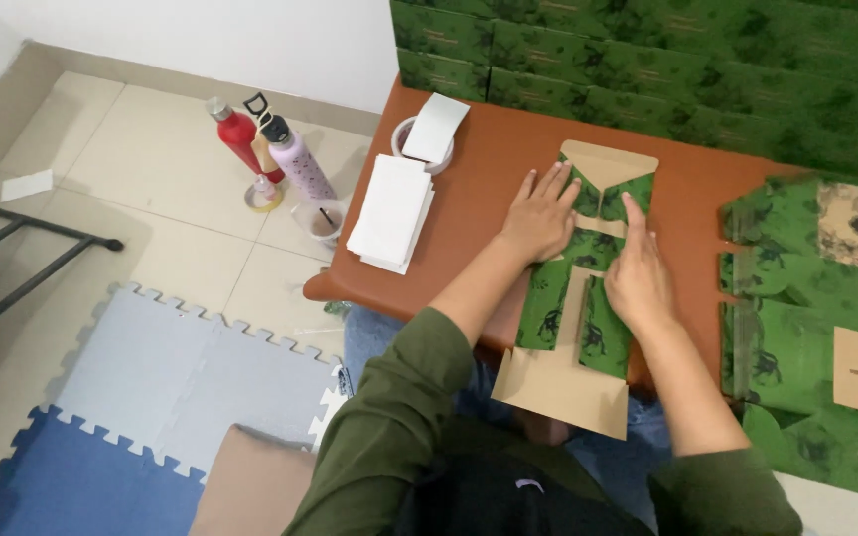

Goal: The person assembles small green cardboard boxes by folding the flat pieces into shape, inserting a white paper insert, and closing the lid. The finished boxes are stacked on a pile behind the table.

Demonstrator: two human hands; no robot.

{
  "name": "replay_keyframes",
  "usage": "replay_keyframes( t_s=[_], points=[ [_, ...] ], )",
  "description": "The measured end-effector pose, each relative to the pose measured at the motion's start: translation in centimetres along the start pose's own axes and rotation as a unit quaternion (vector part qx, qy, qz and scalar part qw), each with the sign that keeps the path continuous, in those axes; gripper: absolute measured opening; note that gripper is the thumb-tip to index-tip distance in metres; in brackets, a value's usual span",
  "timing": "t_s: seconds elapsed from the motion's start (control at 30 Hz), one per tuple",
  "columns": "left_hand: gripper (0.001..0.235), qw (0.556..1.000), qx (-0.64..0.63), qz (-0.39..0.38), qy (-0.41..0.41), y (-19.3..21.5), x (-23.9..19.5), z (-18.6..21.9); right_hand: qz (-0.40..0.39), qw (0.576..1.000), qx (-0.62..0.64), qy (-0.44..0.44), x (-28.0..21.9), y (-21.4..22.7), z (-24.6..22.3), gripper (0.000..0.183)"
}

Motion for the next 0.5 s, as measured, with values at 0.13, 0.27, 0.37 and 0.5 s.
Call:
replay_keyframes(
  t_s=[0.13,0.27,0.37,0.5],
  points=[
    [0.054,0.999,0.021,0.041,0.0,-1.0,1.1,0.0,-0.042,0.999,-0.012,-0.013,2.7,-0.6,1.3,0.094],
    [0.053,0.996,0.034,0.083,0.005,-0.6,1.8,0.2,-0.028,0.996,-0.035,-0.082,6.5,-1.9,7.2,0.082],
    [0.055,0.995,0.038,0.094,0.009,-0.8,2.4,-0.1,-0.016,0.995,-0.037,-0.096,9.0,-2.8,10.1,0.075],
    [0.063,0.994,0.079,0.075,0.022,-0.3,2.4,-0.3,0.009,0.998,-0.002,-0.065,9.4,-1.7,6.8,0.06]
  ],
)
Point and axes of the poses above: each hand's wrist, its own x-axis towards the middle knuckle, its own y-axis out of the back of the hand, z = x × y, the point moved 7 cm from there along x, towards the middle knuckle, and after that the axes turned 13 degrees about x, right-handed, at the moved point
